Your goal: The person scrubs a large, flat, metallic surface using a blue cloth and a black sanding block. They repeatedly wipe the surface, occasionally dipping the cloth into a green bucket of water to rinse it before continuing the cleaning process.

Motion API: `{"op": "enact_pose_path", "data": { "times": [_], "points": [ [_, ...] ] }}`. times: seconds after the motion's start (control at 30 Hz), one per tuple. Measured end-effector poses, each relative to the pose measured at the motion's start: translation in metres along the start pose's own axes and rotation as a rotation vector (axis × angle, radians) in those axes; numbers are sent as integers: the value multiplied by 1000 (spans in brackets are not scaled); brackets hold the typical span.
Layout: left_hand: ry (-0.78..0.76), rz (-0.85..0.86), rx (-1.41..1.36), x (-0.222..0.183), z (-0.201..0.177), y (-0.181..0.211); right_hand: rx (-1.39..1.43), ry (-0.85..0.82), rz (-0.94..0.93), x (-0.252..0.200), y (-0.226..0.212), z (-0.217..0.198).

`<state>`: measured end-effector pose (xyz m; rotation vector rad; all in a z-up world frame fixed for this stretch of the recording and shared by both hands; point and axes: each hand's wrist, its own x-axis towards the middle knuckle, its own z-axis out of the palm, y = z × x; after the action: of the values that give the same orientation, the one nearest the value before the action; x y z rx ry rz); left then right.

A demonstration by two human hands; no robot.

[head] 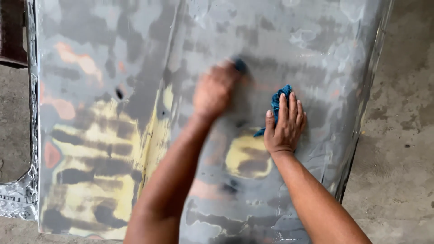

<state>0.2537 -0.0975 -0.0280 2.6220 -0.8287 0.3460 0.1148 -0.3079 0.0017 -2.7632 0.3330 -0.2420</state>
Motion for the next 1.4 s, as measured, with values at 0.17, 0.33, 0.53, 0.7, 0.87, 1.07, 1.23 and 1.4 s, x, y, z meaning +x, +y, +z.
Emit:
{"op": "enact_pose_path", "data": {
  "times": [0.17,0.33,0.53,0.7,0.87,1.07,1.23,1.4],
  "points": [
    [131,-455,31,41,-38,-39,-24,-24,14,1,-3,-1],
    [51,-6,37,39,8,27,-19,-28,8,2,-5,-4],
    [-12,19,56,61,-1,-69,-27,-38,11,0,-5,-5],
    [296,-568,158,58,-36,-79,-16,-44,10,-1,-8,-7],
    [-94,110,-145,46,-3,28,-52,-49,13,1,-5,-5],
    [20,-87,20,77,3,-57,-61,-52,14,-2,-3,-4],
    [186,-557,96,97,1,-32,-54,-39,4,-2,-10,-5],
    [-371,211,-129,116,22,97,-61,-57,14,4,-12,-10]
  ]
}}
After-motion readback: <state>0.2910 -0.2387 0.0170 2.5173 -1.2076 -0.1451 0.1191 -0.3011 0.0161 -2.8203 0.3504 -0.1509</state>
